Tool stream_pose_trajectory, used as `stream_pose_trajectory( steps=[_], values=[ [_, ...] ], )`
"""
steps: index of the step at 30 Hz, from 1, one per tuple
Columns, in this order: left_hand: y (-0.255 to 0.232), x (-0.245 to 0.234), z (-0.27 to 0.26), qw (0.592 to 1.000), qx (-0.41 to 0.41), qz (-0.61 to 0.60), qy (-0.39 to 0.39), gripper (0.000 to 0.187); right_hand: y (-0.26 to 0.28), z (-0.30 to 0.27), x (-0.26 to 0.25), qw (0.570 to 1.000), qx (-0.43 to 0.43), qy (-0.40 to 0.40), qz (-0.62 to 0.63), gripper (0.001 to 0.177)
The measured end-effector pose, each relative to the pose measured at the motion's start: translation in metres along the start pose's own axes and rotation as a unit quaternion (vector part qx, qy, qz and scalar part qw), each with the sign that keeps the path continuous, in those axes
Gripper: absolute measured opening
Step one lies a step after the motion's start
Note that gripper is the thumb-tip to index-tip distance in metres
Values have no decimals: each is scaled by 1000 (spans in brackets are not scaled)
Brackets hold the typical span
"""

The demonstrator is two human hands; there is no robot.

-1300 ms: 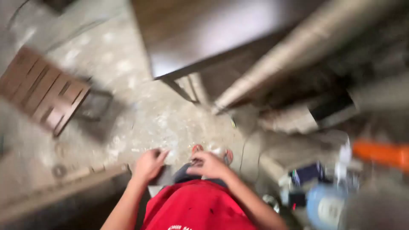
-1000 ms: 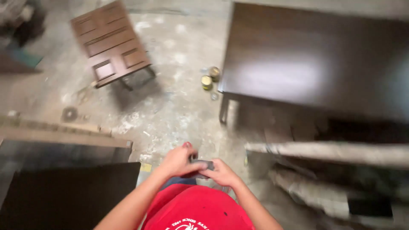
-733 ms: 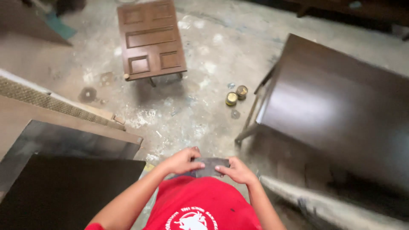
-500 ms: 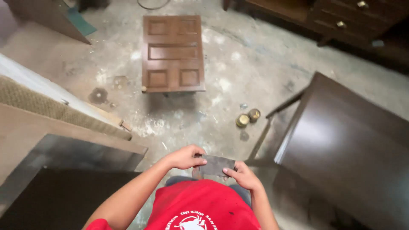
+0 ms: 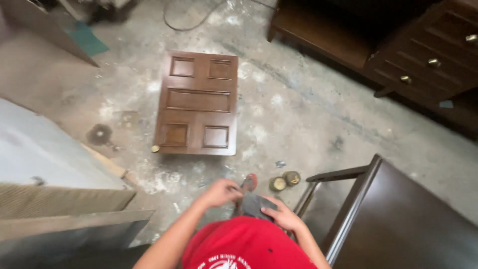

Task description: Sanding a wooden door panel using a sanding block to smooth the surface.

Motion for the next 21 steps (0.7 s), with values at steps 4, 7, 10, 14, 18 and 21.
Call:
stream_pose_trajectory(
  steps=[4, 7, 10, 14, 18, 21],
  values=[
    [162, -54, 60, 974, -105, 139, -142, 63, -2, 63, -96, 994, -36, 37, -101, 61],
    [194, -72, 49, 860, 81, 455, -218, 19, 5, 94, -171, 994, 61, 21, -85, 70],
    [198, -55, 16, 837, 101, 531, -86, 28, 15, 111, -240, 970, -56, -13, -234, 75],
    [226, -76, 45, 862, -468, 192, 38, 57, -18, 142, -308, 975, -25, -73, -208, 72],
    [174, -112, 172, 919, -119, 374, 31, 32, -94, 171, -346, 988, 40, -60, -138, 93],
    [141, -135, 239, 868, 148, 474, 26, 41, -87, 139, -318, 987, 64, -96, -110, 88]
  ],
)
Point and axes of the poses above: each hand's wrist, its own z-axis towards the middle knuckle, its own x-axis out of the palm, y = z × x, the point moved 5 cm from there along z, towards the middle knuckle, and after that the axes turned 6 degrees about y, right-handed, at the moved point
